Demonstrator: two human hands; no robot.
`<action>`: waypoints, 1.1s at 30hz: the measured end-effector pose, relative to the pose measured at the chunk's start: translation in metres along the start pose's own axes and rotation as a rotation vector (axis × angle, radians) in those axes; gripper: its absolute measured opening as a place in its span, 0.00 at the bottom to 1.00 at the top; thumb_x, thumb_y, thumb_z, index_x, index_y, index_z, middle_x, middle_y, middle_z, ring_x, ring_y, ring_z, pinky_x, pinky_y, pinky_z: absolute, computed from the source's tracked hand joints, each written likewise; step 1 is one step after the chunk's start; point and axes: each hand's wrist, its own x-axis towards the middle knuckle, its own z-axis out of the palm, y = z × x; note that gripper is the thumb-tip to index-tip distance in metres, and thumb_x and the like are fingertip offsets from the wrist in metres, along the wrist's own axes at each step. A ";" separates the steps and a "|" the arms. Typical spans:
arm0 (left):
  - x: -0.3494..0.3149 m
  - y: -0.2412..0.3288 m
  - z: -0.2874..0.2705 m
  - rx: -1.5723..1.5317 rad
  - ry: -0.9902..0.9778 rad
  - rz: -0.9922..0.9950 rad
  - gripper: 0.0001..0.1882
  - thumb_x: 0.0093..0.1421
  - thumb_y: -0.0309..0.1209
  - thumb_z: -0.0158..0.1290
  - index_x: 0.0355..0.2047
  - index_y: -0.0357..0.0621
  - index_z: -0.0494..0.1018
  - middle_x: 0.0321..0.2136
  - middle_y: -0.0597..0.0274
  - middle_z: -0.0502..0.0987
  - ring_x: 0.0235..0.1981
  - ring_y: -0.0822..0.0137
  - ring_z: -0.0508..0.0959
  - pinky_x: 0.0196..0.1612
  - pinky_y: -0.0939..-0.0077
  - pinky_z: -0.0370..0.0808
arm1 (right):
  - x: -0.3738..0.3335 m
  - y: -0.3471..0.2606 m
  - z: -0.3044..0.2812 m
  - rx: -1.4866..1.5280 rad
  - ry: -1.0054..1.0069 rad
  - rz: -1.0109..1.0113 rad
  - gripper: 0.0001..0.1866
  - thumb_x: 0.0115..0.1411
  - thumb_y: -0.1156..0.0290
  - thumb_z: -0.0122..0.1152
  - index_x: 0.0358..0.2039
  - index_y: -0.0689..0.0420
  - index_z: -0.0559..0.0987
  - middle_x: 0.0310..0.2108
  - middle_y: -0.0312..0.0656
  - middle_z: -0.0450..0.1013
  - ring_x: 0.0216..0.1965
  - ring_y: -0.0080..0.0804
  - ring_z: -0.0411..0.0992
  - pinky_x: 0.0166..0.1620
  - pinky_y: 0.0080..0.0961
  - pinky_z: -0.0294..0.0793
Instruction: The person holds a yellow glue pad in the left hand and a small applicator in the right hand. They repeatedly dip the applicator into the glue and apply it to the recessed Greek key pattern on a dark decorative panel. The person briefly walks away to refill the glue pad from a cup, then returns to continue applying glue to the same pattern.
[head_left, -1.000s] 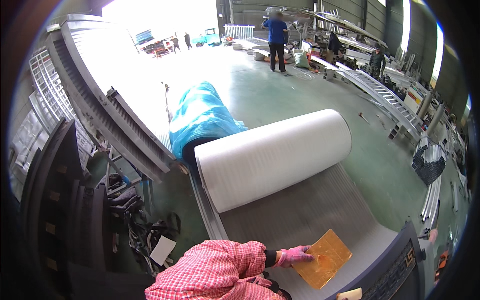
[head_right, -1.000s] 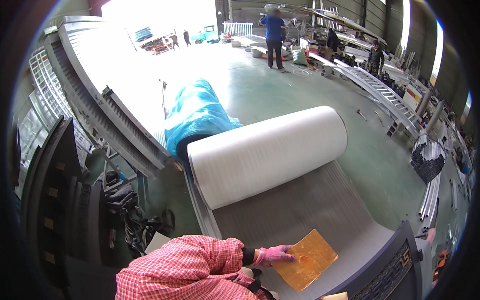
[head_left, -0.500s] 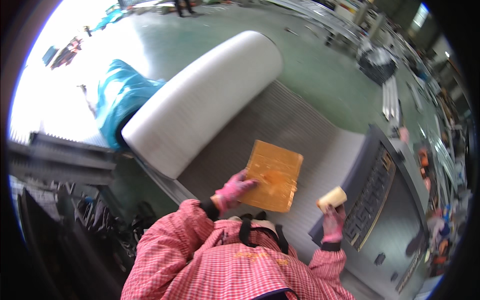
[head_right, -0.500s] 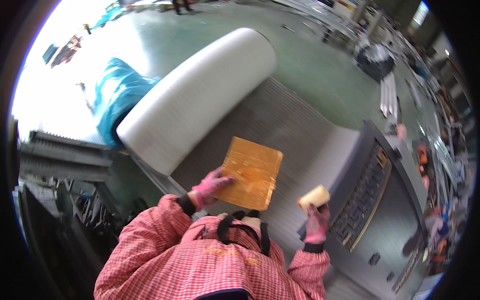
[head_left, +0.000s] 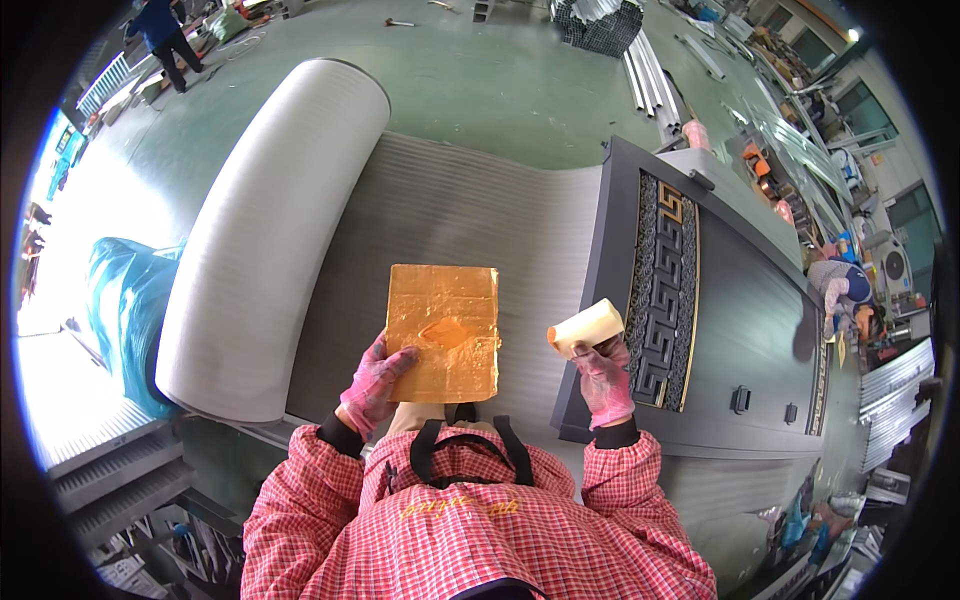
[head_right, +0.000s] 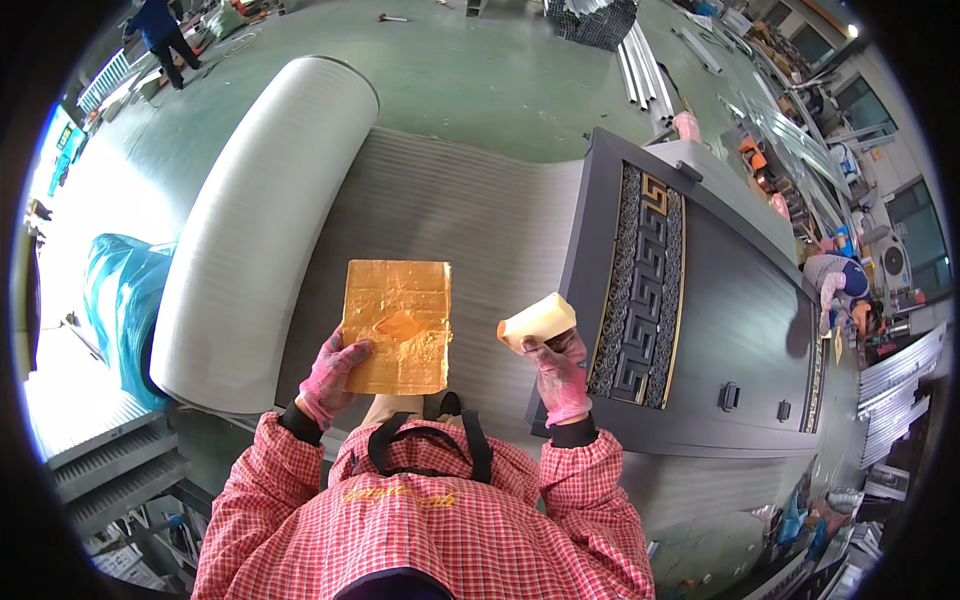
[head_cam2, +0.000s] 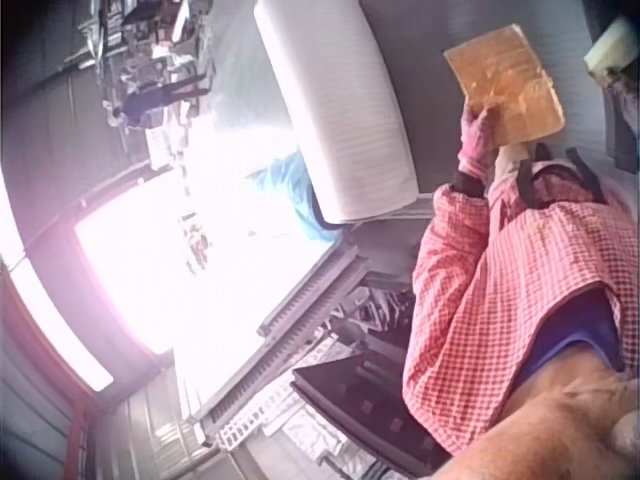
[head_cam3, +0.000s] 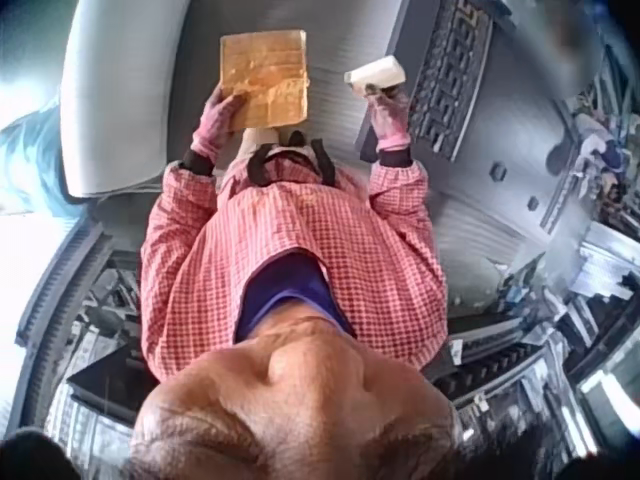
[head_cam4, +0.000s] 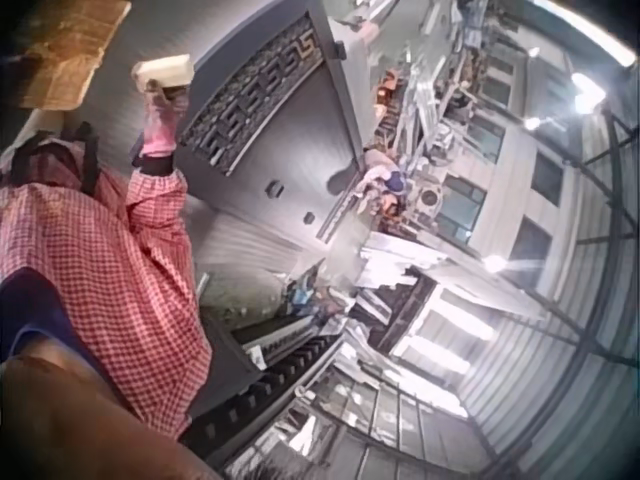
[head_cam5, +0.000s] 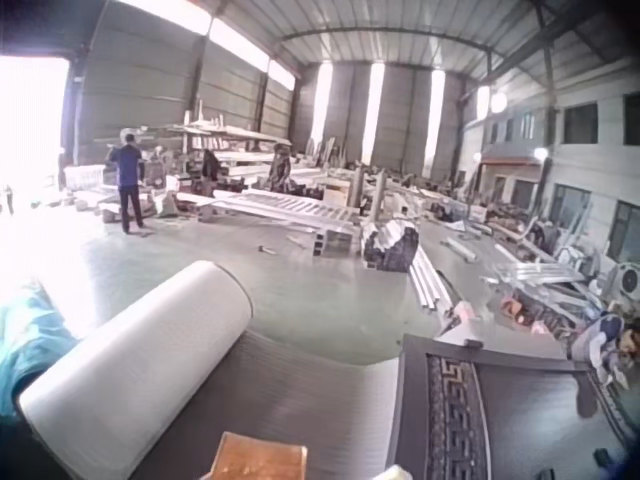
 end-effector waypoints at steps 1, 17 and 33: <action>0.007 0.000 0.002 0.015 -0.011 -0.002 0.26 0.60 0.26 0.56 0.57 0.40 0.62 0.48 0.58 0.74 0.47 0.64 0.76 0.52 0.65 0.75 | 0.001 -0.006 0.001 -0.076 -0.005 -0.032 0.20 0.53 0.73 0.69 0.45 0.61 0.73 0.39 0.37 0.76 0.39 0.23 0.74 0.46 0.23 0.74; 0.193 0.068 0.055 0.149 -0.341 -0.267 0.25 0.62 0.24 0.53 0.58 0.39 0.59 0.50 0.57 0.72 0.49 0.63 0.75 0.54 0.66 0.74 | 0.132 -0.065 0.069 -1.292 -0.036 -0.403 0.20 0.46 0.73 0.69 0.42 0.56 0.77 0.36 0.42 0.78 0.38 0.37 0.77 0.42 0.31 0.74; 0.317 0.052 0.143 0.267 -0.457 -0.406 0.22 0.63 0.25 0.51 0.57 0.40 0.62 0.51 0.57 0.72 0.49 0.64 0.75 0.53 0.67 0.74 | 0.205 -0.087 -0.009 -1.220 0.221 -0.293 0.20 0.42 0.69 0.70 0.39 0.57 0.78 0.36 0.43 0.77 0.41 0.45 0.74 0.46 0.35 0.70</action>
